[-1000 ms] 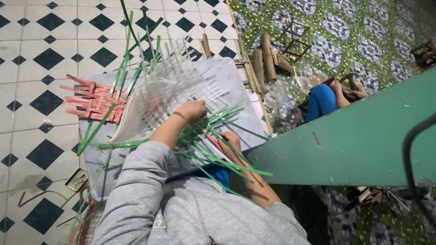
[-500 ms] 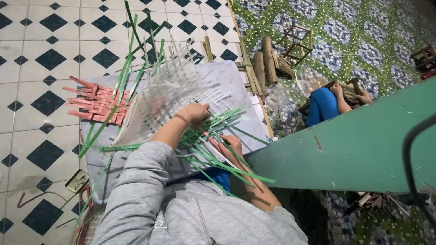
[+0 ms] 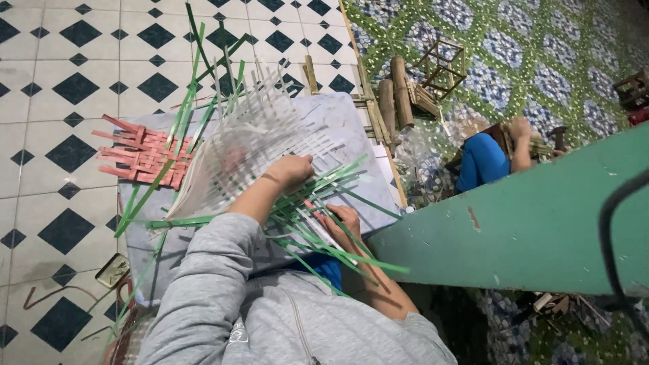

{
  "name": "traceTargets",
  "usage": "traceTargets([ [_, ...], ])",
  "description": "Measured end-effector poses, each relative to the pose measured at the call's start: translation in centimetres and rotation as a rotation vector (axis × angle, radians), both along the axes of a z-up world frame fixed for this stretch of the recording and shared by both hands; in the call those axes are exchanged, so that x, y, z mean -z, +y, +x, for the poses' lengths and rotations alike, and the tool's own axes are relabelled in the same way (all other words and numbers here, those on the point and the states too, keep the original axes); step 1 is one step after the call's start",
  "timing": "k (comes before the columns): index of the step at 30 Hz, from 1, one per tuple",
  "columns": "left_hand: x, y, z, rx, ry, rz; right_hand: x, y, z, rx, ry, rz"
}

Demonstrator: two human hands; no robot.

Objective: Weaving colored plastic strips into a white plastic mesh to create a pattern.

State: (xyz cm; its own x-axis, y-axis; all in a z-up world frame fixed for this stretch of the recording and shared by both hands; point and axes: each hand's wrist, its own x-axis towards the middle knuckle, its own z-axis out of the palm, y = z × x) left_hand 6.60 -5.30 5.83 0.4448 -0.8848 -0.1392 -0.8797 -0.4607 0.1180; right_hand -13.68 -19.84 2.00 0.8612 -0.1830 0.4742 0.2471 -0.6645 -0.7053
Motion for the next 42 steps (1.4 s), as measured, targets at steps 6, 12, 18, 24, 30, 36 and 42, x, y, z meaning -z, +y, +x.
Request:
traceTargets([
  [6, 4.1, -2.5, 2.3, 0.006, -0.05, 0.022, -2.1, 0.7, -0.3, -0.017, -0.014, 0.024],
  [12, 0.5, -2.5, 1.3, -0.022, -0.043, 0.047, -1.1, 0.2, -0.1, -0.004, -0.045, -0.01],
  [18, -2.5, -1.7, -0.1, -0.104, 0.037, 0.035, -1.4, 0.2, 0.2, -0.059, -0.076, 0.036],
  [24, -1.1, -1.1, 0.2, -0.21, 0.228, 0.01, -1.6, 0.5, -0.1, 0.006, -0.005, 0.022],
  [30, 2.4, -0.5, 1.8, -0.036, 0.1, -0.07, -0.7, 0.5, 0.0, 0.037, 0.007, 0.004],
  [36, -1.0, 1.1, 0.4, 0.084, 0.007, -0.08, -1.0, 0.7, 0.0, 0.037, 0.008, -0.005],
  [42, 2.7, -0.4, 0.5, -0.03, -0.102, -0.105, -0.9, 0.7, -0.1, 0.026, 0.005, -0.041],
])
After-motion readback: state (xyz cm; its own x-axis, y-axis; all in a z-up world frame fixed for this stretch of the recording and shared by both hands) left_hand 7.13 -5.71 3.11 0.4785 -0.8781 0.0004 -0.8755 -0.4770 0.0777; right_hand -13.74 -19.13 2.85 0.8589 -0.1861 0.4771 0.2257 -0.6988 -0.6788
